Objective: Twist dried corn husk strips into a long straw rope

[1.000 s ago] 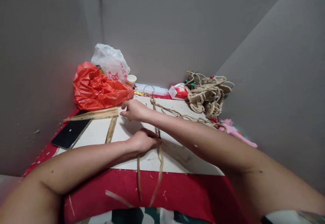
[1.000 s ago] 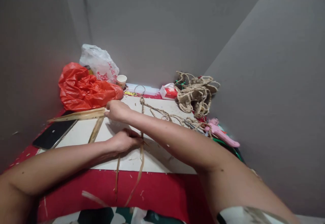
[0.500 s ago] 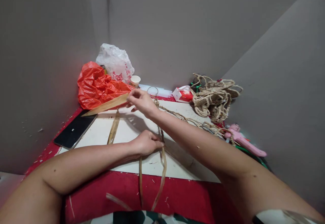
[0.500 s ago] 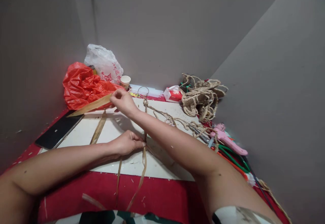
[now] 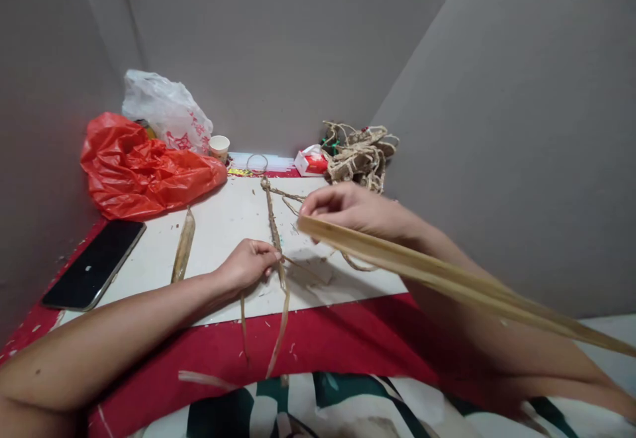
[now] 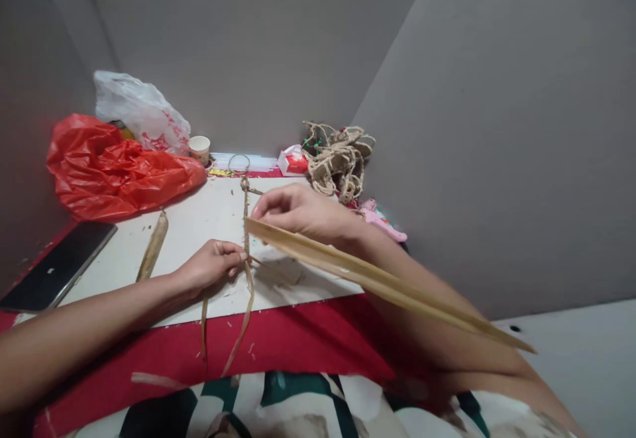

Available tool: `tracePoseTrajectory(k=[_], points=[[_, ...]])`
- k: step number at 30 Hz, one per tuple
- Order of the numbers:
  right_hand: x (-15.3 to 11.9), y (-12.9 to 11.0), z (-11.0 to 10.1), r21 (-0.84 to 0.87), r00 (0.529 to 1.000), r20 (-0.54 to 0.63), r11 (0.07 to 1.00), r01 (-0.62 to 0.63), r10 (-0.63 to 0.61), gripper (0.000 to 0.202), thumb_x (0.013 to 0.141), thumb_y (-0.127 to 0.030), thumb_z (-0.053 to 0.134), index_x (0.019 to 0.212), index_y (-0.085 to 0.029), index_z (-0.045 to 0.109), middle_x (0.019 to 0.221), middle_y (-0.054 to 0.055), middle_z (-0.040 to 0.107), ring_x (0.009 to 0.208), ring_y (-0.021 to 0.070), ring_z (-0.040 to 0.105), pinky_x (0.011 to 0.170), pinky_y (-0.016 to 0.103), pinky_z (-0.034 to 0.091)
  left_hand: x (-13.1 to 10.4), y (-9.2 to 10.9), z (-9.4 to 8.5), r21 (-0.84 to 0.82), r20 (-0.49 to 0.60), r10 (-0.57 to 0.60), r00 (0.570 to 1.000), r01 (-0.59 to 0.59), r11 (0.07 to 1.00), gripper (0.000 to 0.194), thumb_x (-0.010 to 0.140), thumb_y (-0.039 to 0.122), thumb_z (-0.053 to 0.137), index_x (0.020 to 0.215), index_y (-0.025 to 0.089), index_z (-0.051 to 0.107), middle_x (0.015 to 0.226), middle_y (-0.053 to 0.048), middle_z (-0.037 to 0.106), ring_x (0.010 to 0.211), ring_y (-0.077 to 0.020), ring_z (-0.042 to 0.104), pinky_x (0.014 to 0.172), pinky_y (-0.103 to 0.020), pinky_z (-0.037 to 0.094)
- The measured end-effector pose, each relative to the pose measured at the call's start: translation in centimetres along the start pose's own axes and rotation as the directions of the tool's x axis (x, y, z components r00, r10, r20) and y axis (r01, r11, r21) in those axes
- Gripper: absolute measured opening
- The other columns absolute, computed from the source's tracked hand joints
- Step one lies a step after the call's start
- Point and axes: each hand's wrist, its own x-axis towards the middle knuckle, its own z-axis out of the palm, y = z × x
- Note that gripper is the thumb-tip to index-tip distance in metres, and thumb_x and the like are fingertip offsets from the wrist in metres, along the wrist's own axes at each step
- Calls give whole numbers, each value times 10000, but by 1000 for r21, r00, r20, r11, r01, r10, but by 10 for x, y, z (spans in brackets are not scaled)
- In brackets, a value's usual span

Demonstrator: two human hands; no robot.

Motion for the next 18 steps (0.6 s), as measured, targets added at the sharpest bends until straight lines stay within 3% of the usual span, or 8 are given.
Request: tracePoseTrajectory(k=[2,6,9,13,16,18], points=[[6,20,19,-107,989,142,994,-12,27,169,755,-306,621,797,-144,646,653,5,620,538,94,519,507,217,377,-2,1,2,-71,0,12,1000,-12,997,230,717,332,623,651,113,644,515,-1,563,480,-87,453,522,-221,338],[9,47,50,-429,989,62,892,146,-132,87,779,-172,580,837,-136,635,652,3,608,585,98,508,582,220,371,-3,1,3,-130,-56,16,998,-23,991,276,689,375,669,705,100,654,593,-21,601,516,-88,467,527,-217,340],[3,55,61,-526,981,1,835,165,-193,94,801,-158,550,882,-159,598,676,5,613,594,105,515,597,225,367,-2,0,4,-170,-68,24,997,-36,985,328,686,432,678,698,107,636,596,-27,599,540,-102,494,543,-227,362],[-2,61,67,-415,980,-86,901,127,-178,63,800,-166,544,859,-169,564,643,-10,580,576,100,516,590,222,383,-3,0,6,-174,-98,40,994,-57,983,325,696,433,674,683,113,621,613,-29,609,546,-102,501,544,-226,360],[-4,62,71,-138,993,-78,988,74,-86,99,791,-184,553,887,-164,541,663,-13,572,570,95,530,584,223,420,-4,0,8,-119,-135,58,989,-74,990,276,717,380,657,652,119,600,589,-9,584,534,-92,480,539,-221,356],[-8,61,72,38,998,-49,999,29,-27,147,782,-189,563,919,-163,520,692,-10,579,581,96,547,584,227,444,-5,-1,8,-77,-142,57,988,-69,995,233,736,344,634,672,123,598,587,-3,582,532,-94,481,533,-221,357]])
